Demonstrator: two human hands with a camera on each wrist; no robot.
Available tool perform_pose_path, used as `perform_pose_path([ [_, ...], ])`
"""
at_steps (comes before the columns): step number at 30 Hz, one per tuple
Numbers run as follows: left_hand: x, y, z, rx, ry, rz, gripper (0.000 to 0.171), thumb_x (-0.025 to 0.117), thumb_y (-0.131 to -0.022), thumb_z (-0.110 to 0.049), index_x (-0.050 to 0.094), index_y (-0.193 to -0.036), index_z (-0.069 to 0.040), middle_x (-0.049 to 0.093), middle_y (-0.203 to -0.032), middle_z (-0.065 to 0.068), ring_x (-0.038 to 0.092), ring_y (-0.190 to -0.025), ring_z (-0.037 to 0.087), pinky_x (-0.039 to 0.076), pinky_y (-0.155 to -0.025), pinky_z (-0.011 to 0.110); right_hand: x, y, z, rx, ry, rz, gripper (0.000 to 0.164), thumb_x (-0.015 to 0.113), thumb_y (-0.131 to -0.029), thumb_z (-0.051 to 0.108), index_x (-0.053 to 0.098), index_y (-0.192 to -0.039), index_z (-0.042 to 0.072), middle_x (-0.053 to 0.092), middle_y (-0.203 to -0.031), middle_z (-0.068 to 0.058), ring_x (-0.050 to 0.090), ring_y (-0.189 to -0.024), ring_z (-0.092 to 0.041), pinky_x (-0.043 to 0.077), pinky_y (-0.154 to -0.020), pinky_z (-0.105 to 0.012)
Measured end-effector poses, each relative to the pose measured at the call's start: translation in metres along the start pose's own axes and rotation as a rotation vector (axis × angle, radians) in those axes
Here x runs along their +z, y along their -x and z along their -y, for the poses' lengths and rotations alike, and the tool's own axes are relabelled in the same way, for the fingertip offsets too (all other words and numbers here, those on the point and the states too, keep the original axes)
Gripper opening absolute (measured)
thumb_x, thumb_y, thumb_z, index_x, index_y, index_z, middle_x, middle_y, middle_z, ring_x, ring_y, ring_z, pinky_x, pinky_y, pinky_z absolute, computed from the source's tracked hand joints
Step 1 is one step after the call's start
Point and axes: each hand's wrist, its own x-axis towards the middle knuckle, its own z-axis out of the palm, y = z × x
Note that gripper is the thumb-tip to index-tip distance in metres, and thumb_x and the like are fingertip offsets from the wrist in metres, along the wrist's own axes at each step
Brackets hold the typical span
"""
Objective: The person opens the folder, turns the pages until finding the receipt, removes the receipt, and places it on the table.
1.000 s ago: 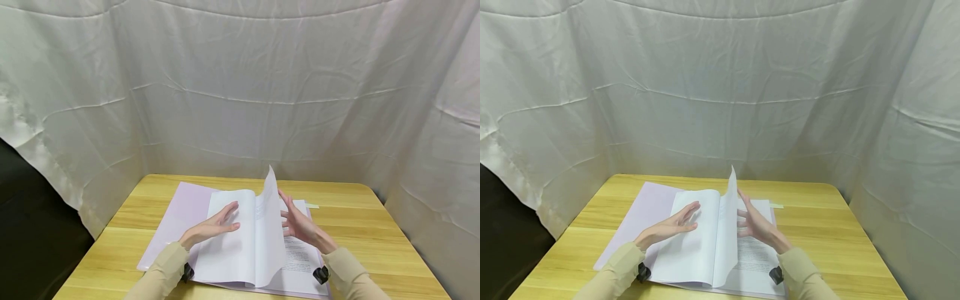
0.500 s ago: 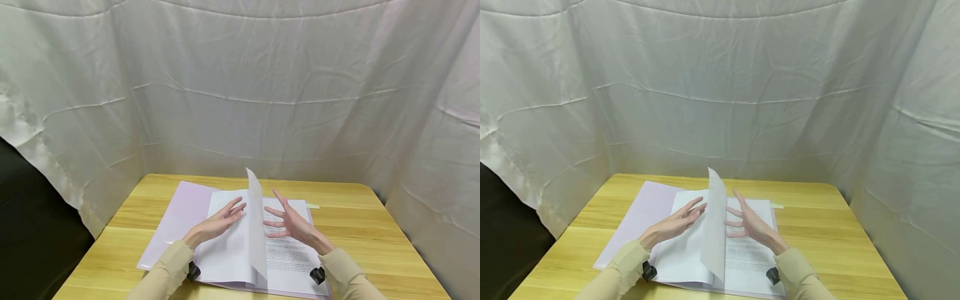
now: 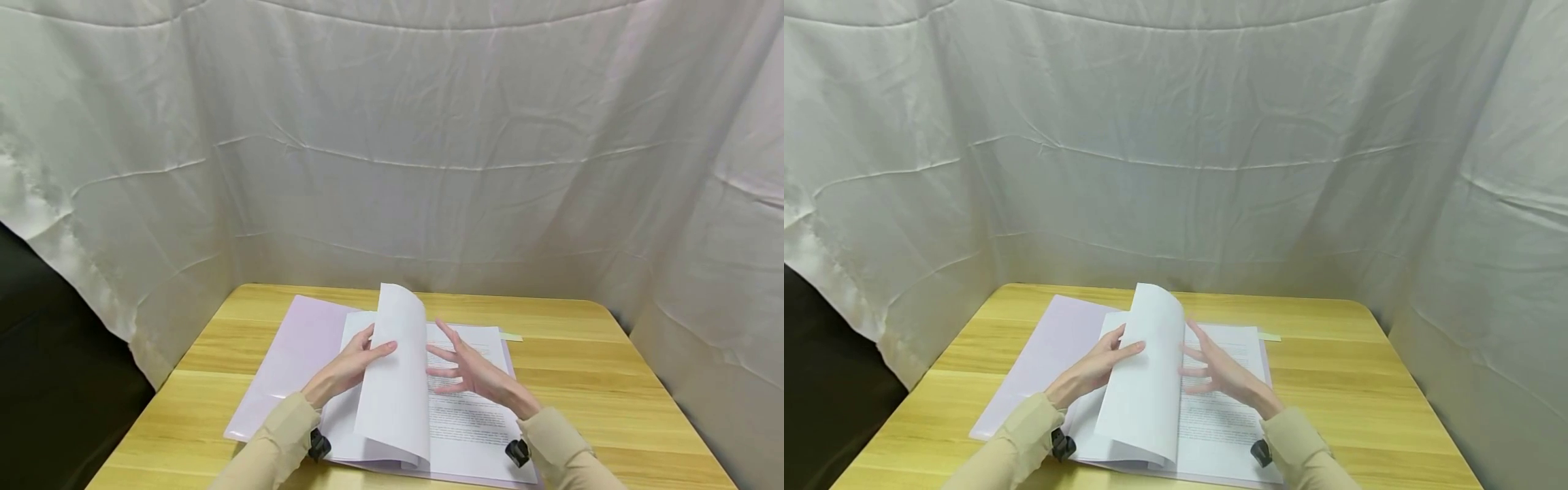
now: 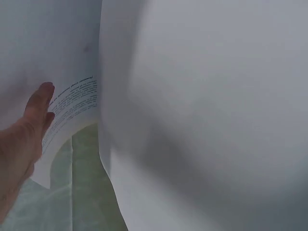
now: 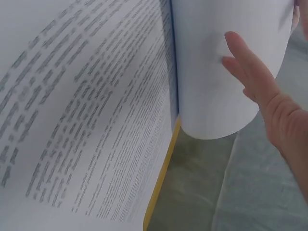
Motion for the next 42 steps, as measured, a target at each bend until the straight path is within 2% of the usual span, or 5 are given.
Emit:
perform_pose_path([
  [5,-0.003,-0.001,0.002,0.037,0.004,-0.083,0.069,0.067,-0.093,-0.005,0.032,-0.152,-0.005,0.065,-0.129,0.021,0.073,-0.095,0.018,0.064,-0.081,0.039,-0.003,0.005,-0.003,0.013,0.079,0.013,0.058,0.009,-0.108,0.053,-0.009,-0.161,0.039,0.006,-0.169,-0.022,0.034,-0.146,-0.051,0.047,-0.109,-0.06],
  [20,-0.027,0.003,0.014,-0.072,-0.208,-0.311,0.095,0.083,-0.077,-0.007,0.027,-0.154,-0.005,0.057,-0.13,0.028,0.07,-0.093,0.027,0.063,-0.079,0.044,-0.03,0.02,-0.018,0.031,0.275,-0.017,0.061,0.014,-0.111,0.045,0.0,-0.164,0.019,0.02,-0.165,-0.028,0.044,-0.14,-0.05,0.047,-0.11,-0.058],
  [25,-0.035,0.006,0.016,-0.089,-0.351,-0.339,0.103,0.087,-0.074,-0.01,0.023,-0.155,0.0,0.051,-0.139,0.032,0.064,-0.113,0.04,0.056,-0.097,0.054,-0.04,0.025,-0.022,0.063,0.307,-0.056,0.062,0.015,-0.111,0.045,0.006,-0.163,0.013,0.027,-0.162,-0.03,0.049,-0.137,-0.048,0.047,-0.111,-0.056],
  [31,-0.043,0.007,0.019,-0.071,-0.55,-0.352,0.113,0.089,-0.071,-0.008,0.016,-0.156,0.007,0.029,-0.159,0.033,0.027,-0.148,0.051,0.024,-0.122,0.064,-0.052,0.031,-0.029,0.028,0.357,-0.066,0.061,0.028,-0.112,0.035,0.013,-0.161,0.003,0.032,-0.156,-0.037,0.053,-0.131,-0.05,0.05,-0.107,-0.056],
  [42,-0.05,0.005,0.026,-0.051,-0.811,-0.375,0.116,0.09,-0.069,-0.006,0.013,-0.154,0.011,0.042,-0.144,0.044,0.042,-0.137,0.054,0.037,-0.116,0.061,-0.068,0.028,-0.037,0.021,0.548,-0.17,0.061,0.052,-0.105,0.025,0.03,-0.154,-0.005,0.049,-0.144,-0.034,0.061,-0.119,-0.036,0.058,-0.089,-0.037],
])
